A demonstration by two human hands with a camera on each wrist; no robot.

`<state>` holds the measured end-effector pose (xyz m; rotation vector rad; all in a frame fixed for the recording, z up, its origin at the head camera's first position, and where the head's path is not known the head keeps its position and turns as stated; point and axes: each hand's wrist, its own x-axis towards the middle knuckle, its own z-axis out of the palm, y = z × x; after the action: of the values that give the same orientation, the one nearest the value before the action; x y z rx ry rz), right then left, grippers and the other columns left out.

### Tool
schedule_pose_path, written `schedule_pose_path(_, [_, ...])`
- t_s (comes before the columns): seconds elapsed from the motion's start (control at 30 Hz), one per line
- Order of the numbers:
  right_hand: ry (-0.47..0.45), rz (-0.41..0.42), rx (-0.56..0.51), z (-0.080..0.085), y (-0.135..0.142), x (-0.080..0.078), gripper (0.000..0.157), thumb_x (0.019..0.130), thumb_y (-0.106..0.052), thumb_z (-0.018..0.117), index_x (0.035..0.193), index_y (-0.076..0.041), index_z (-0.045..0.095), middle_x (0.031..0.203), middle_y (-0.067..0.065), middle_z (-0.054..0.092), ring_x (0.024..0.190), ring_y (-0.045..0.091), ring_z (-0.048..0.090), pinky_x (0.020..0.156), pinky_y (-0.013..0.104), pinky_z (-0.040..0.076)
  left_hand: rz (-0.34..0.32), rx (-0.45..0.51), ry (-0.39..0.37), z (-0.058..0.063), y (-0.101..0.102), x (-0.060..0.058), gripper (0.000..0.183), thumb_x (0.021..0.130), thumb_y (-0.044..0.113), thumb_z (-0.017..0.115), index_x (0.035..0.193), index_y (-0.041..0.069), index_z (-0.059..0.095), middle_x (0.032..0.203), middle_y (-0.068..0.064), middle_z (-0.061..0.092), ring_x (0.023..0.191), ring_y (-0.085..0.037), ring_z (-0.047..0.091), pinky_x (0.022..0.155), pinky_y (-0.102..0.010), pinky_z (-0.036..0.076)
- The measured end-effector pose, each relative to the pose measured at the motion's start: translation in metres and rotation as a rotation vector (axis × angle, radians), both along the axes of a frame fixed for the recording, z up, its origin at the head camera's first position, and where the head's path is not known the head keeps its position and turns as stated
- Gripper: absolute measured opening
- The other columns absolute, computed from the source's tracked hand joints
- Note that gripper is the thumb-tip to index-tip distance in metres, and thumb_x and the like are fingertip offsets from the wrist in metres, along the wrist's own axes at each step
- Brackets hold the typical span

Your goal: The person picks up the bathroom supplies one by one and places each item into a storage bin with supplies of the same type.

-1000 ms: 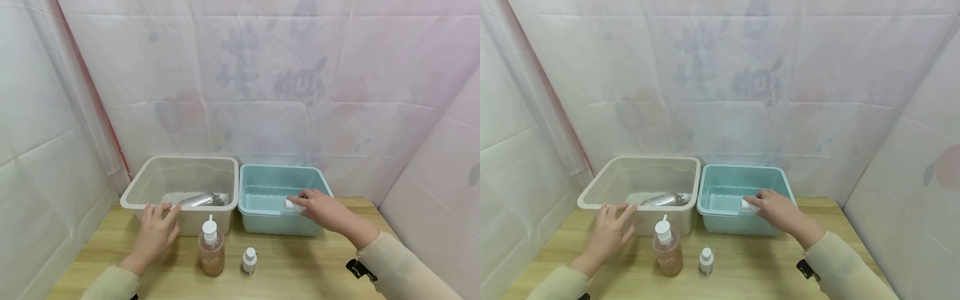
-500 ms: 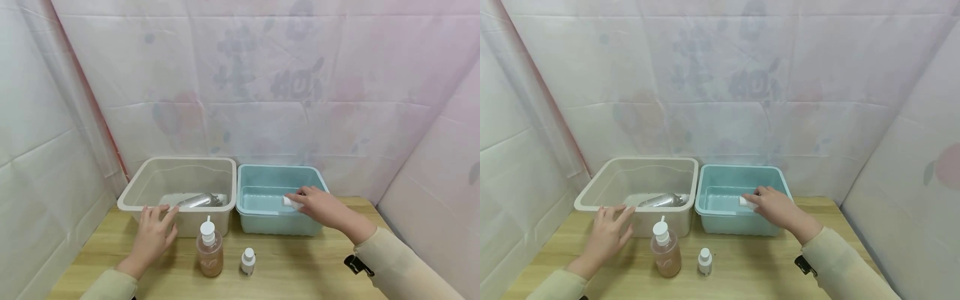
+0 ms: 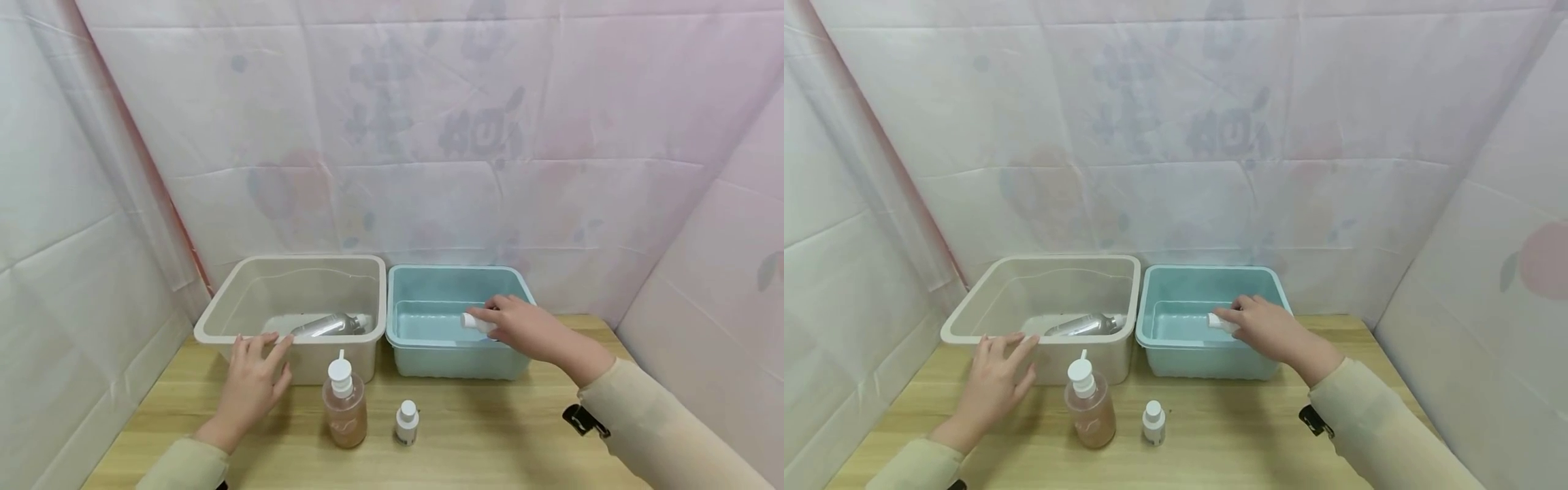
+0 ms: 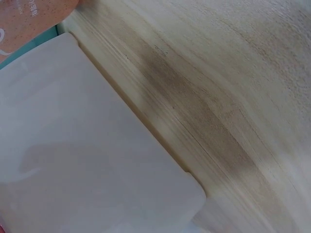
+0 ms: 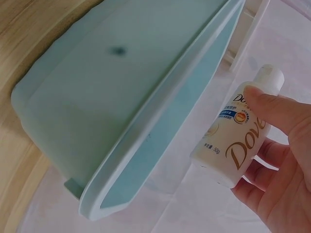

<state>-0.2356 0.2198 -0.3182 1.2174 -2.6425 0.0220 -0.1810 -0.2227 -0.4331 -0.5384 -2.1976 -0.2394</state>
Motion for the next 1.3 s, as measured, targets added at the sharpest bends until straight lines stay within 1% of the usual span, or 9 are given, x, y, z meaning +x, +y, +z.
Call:
schedule_pose_path(0.2, [-0.007, -0.011, -0.012, 0.001, -0.002, -0.003, 0.049, 0.074, -0.006, 0.074, 0.122, -0.010, 0.062, 0.094, 0.007, 0.059, 0.080, 0.024, 0.056, 0.063, 0.034, 0.050, 0.004, 0.000, -0.008, 0.000, -0.004, -0.002, 0.043, 0.078, 0.026, 0.046, 0.111, 0.004, 0.063, 0.103, -0.025, 0.053, 0.089, -0.045, 0.048, 0.086, -0.072, 0.032])
schedule_pose_path(0.4, [-0.010, -0.024, -0.008, 0.002, -0.006, -0.008, 0.050, 0.074, -0.005, 0.074, 0.122, -0.010, 0.062, 0.094, 0.008, 0.059, 0.080, 0.025, 0.056, 0.063, 0.033, 0.051, 0.010, -0.009, -0.019, 0.002, -0.007, -0.001, 0.043, 0.080, 0.028, 0.043, 0.110, 0.004, 0.063, 0.103, -0.024, 0.053, 0.088, -0.044, 0.048, 0.086, -0.072, 0.032])
schedule_pose_path(0.6, [-0.001, -0.019, -0.028, 0.009, -0.010, -0.013, 0.051, 0.073, -0.003, 0.074, 0.122, -0.010, 0.062, 0.095, 0.009, 0.060, 0.083, 0.027, 0.057, 0.067, 0.036, 0.051, 0.012, -0.009, -0.030, 0.008, -0.008, -0.003, 0.041, 0.074, 0.020, 0.055, 0.111, 0.003, 0.063, 0.104, -0.025, 0.053, 0.090, -0.047, 0.047, 0.087, -0.071, 0.031])
schedule_pose_path(0.8, [-0.013, -0.006, -0.020, 0.010, -0.010, -0.012, 0.051, 0.073, -0.003, 0.074, 0.122, -0.010, 0.061, 0.095, 0.009, 0.060, 0.083, 0.027, 0.057, 0.066, 0.037, 0.051, 0.017, -0.020, -0.021, 0.010, -0.007, 0.000, 0.041, 0.072, 0.017, 0.058, 0.110, 0.003, 0.063, 0.102, -0.026, 0.053, 0.088, -0.048, 0.047, 0.086, -0.071, 0.033])
schedule_pose_path(0.93, [-0.009, -0.019, -0.014, 0.010, -0.009, -0.013, 0.051, 0.073, -0.003, 0.075, 0.122, -0.010, 0.062, 0.095, 0.009, 0.060, 0.083, 0.027, 0.057, 0.066, 0.037, 0.052, 0.011, -0.015, -0.028, 0.012, -0.007, 0.001, 0.041, 0.073, 0.017, 0.058, 0.111, 0.002, 0.063, 0.103, -0.026, 0.052, 0.089, -0.047, 0.046, 0.087, -0.072, 0.031])
schedule_pose_path(1.03, [-0.026, -0.025, -0.006, 0.011, -0.009, -0.013, 0.052, 0.074, -0.004, 0.074, 0.123, -0.011, 0.061, 0.096, 0.008, 0.060, 0.084, 0.027, 0.056, 0.066, 0.037, 0.051, 0.014, -0.016, -0.027, 0.012, -0.007, 0.001, 0.041, 0.073, 0.018, 0.057, 0.111, 0.002, 0.063, 0.103, -0.026, 0.052, 0.089, -0.047, 0.046, 0.087, -0.072, 0.031])
schedule_pose_path(1.3, [-0.067, -0.040, 0.020, 0.009, -0.010, -0.010, 0.051, 0.076, -0.006, 0.073, 0.126, -0.012, 0.059, 0.097, 0.008, 0.060, 0.085, 0.027, 0.056, 0.067, 0.038, 0.051, 0.010, -0.020, -0.035, 0.010, -0.005, 0.005, 0.040, 0.074, 0.019, 0.056, 0.110, 0.003, 0.063, 0.101, -0.025, 0.053, 0.087, -0.047, 0.047, 0.086, -0.072, 0.032])
